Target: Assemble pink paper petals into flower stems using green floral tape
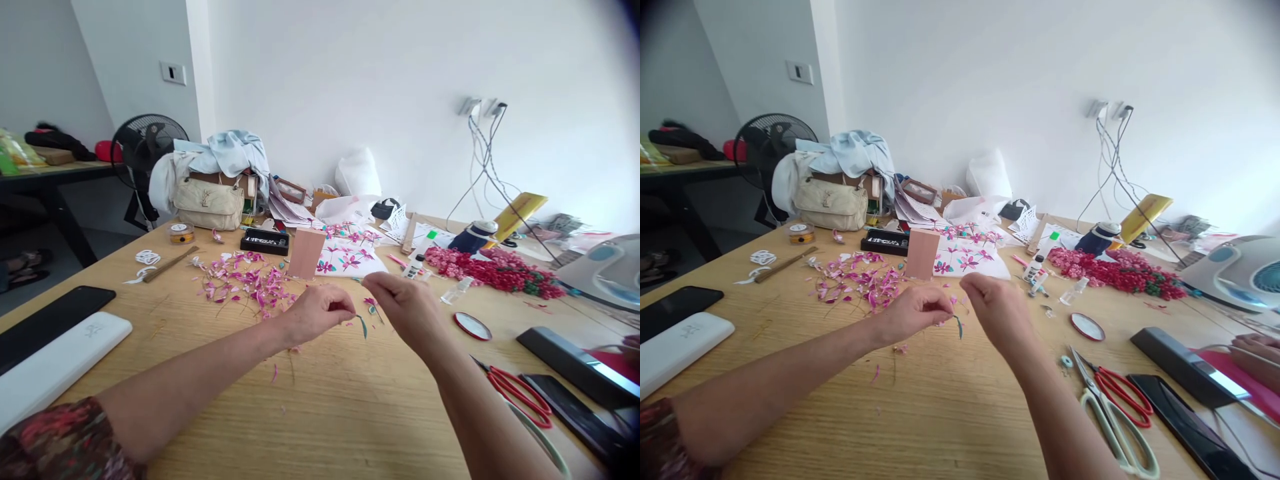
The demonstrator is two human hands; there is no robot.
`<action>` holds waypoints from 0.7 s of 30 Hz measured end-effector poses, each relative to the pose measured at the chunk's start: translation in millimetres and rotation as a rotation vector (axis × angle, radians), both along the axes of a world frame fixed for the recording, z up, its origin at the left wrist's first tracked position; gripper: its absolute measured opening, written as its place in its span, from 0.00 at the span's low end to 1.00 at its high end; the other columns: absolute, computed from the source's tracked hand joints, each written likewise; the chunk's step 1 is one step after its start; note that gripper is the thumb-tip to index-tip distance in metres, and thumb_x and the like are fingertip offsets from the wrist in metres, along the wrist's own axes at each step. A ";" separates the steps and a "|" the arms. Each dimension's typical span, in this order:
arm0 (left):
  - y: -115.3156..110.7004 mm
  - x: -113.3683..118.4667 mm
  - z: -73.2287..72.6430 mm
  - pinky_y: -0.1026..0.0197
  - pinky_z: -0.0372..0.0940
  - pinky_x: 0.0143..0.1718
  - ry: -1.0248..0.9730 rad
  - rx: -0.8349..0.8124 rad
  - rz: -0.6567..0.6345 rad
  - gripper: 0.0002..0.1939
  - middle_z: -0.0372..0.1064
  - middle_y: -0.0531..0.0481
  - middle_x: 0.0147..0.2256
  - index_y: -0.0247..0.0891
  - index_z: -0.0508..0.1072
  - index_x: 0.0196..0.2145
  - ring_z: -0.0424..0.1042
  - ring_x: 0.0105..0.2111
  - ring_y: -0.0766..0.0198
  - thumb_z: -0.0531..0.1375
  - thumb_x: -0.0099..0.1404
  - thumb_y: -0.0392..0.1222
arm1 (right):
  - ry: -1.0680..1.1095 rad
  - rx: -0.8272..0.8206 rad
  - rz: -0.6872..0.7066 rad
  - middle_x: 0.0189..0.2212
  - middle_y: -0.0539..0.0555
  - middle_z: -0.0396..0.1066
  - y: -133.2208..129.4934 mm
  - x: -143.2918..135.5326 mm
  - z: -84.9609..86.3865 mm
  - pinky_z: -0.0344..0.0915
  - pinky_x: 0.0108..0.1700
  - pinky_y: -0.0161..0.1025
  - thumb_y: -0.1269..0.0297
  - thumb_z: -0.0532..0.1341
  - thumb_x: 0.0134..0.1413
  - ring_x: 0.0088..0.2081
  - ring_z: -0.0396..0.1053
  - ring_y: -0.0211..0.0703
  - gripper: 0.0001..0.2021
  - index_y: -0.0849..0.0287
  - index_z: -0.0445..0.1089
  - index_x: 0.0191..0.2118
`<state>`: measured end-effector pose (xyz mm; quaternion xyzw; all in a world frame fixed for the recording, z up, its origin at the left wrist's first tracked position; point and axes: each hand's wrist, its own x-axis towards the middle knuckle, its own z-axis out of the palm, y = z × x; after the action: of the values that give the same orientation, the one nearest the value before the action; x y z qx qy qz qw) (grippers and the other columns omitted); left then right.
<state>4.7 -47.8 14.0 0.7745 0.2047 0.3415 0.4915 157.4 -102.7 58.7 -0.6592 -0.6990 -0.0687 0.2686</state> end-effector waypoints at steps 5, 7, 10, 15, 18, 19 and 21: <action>2.1 0.6 -0.4 0.69 0.56 0.20 -0.130 -0.335 -0.023 0.07 0.62 0.54 0.20 0.32 0.68 0.27 0.61 0.20 0.72 0.59 0.54 0.40 | 0.281 -0.116 0.117 0.17 0.48 0.62 23.3 9.6 -44.0 0.53 0.24 0.30 0.59 0.50 0.53 0.22 0.58 0.35 0.15 0.61 0.68 0.24; 6.1 0.0 -1.8 0.69 0.56 0.21 -0.163 -0.340 0.027 0.08 0.61 0.54 0.19 0.32 0.68 0.27 0.61 0.20 0.72 0.59 0.53 0.41 | 0.267 -0.134 0.110 0.15 0.47 0.58 17.7 -1.4 -61.8 0.52 0.22 0.29 0.58 0.49 0.54 0.20 0.56 0.34 0.16 0.60 0.68 0.24; 13.0 -1.0 -4.8 0.69 0.57 0.22 -0.160 -0.246 0.137 0.06 0.62 0.54 0.20 0.32 0.68 0.26 0.62 0.21 0.72 0.58 0.53 0.39 | 0.158 -0.110 0.087 0.13 0.46 0.57 -2.8 -24.4 -73.3 0.49 0.21 0.30 0.61 0.48 0.55 0.17 0.54 0.33 0.16 0.59 0.67 0.23; 16.8 -2.5 -7.7 0.68 0.58 0.26 0.013 0.087 0.239 0.04 0.65 0.53 0.23 0.34 0.70 0.24 0.63 0.25 0.69 0.56 0.53 0.34 | -0.109 -0.060 0.053 0.14 0.47 0.62 -30.6 -42.8 -42.1 0.45 0.21 0.31 0.66 0.48 0.54 0.16 0.56 0.33 0.14 0.58 0.66 0.23; 10.8 -2.0 -5.3 0.67 0.58 0.28 0.065 0.173 0.142 0.04 0.65 0.53 0.23 0.34 0.70 0.23 0.63 0.26 0.69 0.56 0.53 0.33 | -0.161 -0.008 0.028 0.17 0.49 0.66 -23.2 -28.4 -11.1 0.45 0.21 0.31 0.65 0.49 0.53 0.18 0.58 0.34 0.13 0.56 0.68 0.25; 8.4 -1.7 -4.0 0.67 0.58 0.28 0.056 0.136 0.095 0.04 0.65 0.53 0.23 0.34 0.70 0.23 0.63 0.25 0.70 0.56 0.54 0.33 | -0.148 0.000 0.014 0.18 0.49 0.67 -16.8 -20.4 -4.4 0.46 0.22 0.31 0.64 0.50 0.52 0.19 0.59 0.34 0.13 0.56 0.69 0.25; 4.5 -1.3 -1.6 0.67 0.58 0.25 0.013 -0.021 0.009 0.04 0.65 0.53 0.22 0.34 0.70 0.24 0.63 0.23 0.70 0.57 0.54 0.37 | -0.071 0.012 -0.006 0.18 0.48 0.66 -1.6 -3.9 -1.0 0.48 0.23 0.31 0.61 0.51 0.52 0.20 0.59 0.35 0.12 0.57 0.70 0.26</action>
<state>3.4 -43.3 12.3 0.7707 0.2147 0.3365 0.4967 153.5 -104.3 57.6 -0.6568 -0.7058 -0.0970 0.2473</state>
